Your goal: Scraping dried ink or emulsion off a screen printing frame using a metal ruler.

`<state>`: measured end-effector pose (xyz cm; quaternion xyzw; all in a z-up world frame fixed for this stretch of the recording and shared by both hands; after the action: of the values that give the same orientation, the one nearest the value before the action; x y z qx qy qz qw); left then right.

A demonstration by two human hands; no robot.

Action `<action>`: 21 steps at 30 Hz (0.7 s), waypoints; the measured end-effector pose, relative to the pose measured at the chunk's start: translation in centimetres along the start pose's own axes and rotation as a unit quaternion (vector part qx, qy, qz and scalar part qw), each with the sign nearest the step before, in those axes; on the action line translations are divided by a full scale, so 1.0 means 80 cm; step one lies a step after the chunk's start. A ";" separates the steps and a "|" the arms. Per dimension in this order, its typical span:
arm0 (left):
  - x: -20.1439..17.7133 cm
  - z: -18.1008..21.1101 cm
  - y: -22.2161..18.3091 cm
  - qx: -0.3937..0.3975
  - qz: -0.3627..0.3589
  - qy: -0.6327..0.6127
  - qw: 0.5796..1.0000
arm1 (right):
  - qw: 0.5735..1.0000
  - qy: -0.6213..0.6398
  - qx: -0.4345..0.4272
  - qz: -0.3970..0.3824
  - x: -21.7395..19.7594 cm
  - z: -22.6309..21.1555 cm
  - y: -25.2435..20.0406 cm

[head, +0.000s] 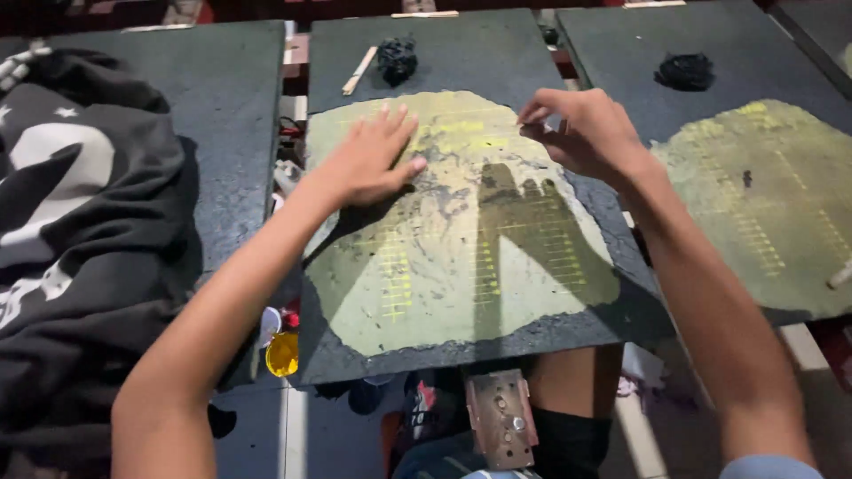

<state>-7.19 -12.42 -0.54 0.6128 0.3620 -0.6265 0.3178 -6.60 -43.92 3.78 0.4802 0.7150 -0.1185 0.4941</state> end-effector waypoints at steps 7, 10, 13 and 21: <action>0.021 0.093 0.012 -0.003 -0.030 0.013 0.999 | 0.986 0.139 0.083 0.045 -0.012 -0.003 -0.013; 0.016 0.138 -0.003 0.034 -0.025 0.026 0.999 | 0.959 0.257 0.098 0.068 -0.015 0.003 -0.015; 0.017 0.157 -0.010 0.080 -0.015 0.014 0.997 | 0.954 0.277 0.084 0.077 -0.013 0.028 -0.011; 0.018 0.157 -0.028 0.144 0.004 0.039 0.989 | 0.882 0.443 0.099 0.126 0.034 0.078 0.007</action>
<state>-15.91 -21.72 -1.98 0.6779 0.2778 -0.6459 0.2147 -2.59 -46.08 -1.26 0.6151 0.7773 0.0992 0.0868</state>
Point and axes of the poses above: each hand's wrist, its own y-axis towards the middle knuckle, its own x-axis out of the palm, z = x × y, the point moved 1 cm from there along y, towards the middle knuckle, and after that the axes turned 15 degrees about y, right-handed, at the moved point
